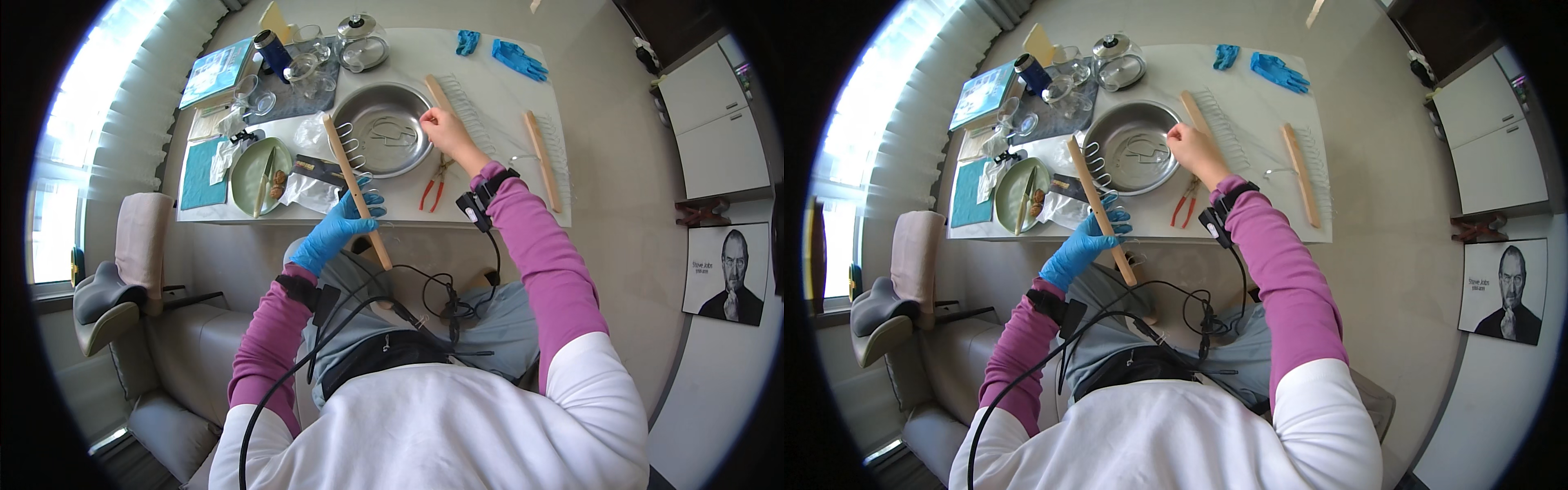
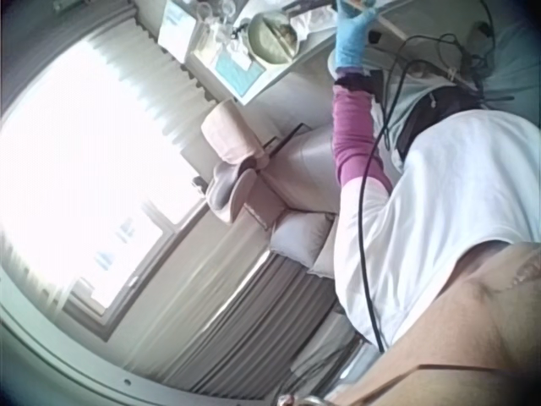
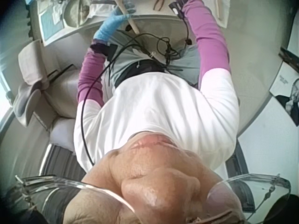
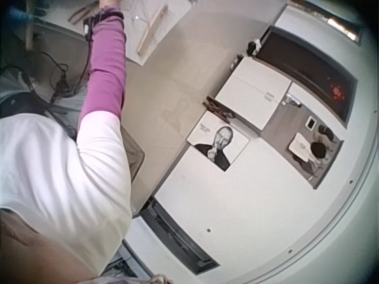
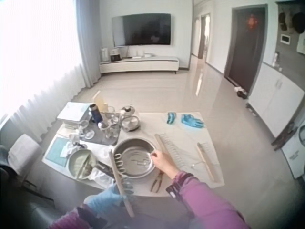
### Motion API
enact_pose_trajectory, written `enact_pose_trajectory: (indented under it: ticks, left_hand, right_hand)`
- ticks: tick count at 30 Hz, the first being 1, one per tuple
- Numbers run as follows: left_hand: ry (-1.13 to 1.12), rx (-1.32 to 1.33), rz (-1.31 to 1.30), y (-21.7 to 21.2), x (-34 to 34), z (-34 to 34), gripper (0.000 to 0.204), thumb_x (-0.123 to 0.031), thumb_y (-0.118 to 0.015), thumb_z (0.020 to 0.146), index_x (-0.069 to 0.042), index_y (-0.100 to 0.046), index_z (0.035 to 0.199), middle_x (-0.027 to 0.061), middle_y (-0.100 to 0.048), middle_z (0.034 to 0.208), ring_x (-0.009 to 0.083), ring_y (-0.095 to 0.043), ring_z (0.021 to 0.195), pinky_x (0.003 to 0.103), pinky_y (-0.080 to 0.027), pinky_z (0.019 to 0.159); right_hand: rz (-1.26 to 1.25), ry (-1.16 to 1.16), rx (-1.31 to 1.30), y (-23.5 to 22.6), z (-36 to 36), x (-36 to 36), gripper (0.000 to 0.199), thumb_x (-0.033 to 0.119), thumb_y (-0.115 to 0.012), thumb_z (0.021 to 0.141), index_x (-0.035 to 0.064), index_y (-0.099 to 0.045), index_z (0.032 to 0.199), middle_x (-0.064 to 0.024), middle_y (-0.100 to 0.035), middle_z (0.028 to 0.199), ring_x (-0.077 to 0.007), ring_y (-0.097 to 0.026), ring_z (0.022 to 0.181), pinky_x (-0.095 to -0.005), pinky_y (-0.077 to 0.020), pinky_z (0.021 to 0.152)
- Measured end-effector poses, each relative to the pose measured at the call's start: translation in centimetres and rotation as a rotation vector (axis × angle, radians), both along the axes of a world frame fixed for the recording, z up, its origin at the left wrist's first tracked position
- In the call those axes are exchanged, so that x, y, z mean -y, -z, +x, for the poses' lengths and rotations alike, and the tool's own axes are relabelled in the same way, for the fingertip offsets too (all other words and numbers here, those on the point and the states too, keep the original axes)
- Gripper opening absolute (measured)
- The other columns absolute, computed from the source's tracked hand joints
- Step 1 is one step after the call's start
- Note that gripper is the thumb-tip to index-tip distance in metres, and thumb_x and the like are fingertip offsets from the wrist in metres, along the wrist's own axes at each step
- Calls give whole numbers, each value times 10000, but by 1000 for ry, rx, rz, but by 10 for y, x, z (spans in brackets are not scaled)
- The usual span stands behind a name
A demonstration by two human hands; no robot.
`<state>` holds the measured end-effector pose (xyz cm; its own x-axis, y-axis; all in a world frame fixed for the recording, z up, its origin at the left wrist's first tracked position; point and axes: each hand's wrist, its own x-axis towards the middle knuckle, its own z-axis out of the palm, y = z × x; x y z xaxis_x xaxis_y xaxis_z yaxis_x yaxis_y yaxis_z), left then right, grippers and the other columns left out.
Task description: The person assembles a wooden rack with metal wire hooks. They insert each hook into pre-drilled holes on the wooden base, then bend the wire to secure it in place. The person handles multiple hooks and two wooden racks, placing completed racks on the table.
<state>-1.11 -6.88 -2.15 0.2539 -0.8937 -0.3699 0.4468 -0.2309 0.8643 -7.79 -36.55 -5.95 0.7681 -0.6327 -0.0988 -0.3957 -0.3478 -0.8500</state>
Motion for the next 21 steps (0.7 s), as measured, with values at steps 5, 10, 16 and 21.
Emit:
enact_pose_trajectory:
  ticks: [5, 10, 16, 21]
  left_hand:
    - [4, -30, 16, -2, -10, 4, 918, -76, -750, 778, -90, -196, 1511, 147, -478, 1349, 280, -504, 1231, 424, -421, 1063]
    - [18, -94, 27, -1, -20, 10, 954, -86, -766, 770, -123, -178, 1521, 141, -459, 1372, 293, -505, 1234, 438, -424, 1059]
    - [42, -146, 10, 2, -22, 16, 965, -81, -766, 767, -132, -170, 1524, 142, -422, 1422, 299, -502, 1242, 448, -414, 1064]
    - [9, -175, -64, -2, -23, 17, 872, -127, -731, 803, -107, -220, 1509, 159, -402, 1456, 315, -480, 1277, 451, -398, 1075]
  right_hand:
    - [-426, -357, -282, -8, 38, -13, 196, 128, -551, 826, 80, -724, 904, -169, -696, 980, -336, -675, 899, -425, -533, 798]
    - [-647, -494, -536, -4, 68, -29, 222, 113, -571, 838, 97, -732, 990, -160, -699, 1030, -327, -677, 983, -412, -548, 832]
    - [-774, -554, -610, 16, 86, -34, 235, 116, -544, 867, 114, -731, 1008, -144, -701, 1044, -308, -684, 981, -411, -559, 800]
    - [-798, -574, -576, 32, 87, -33, 235, 116, -529, 873, 123, -731, 994, -137, -705, 1022, -304, -688, 967, -415, -562, 783]
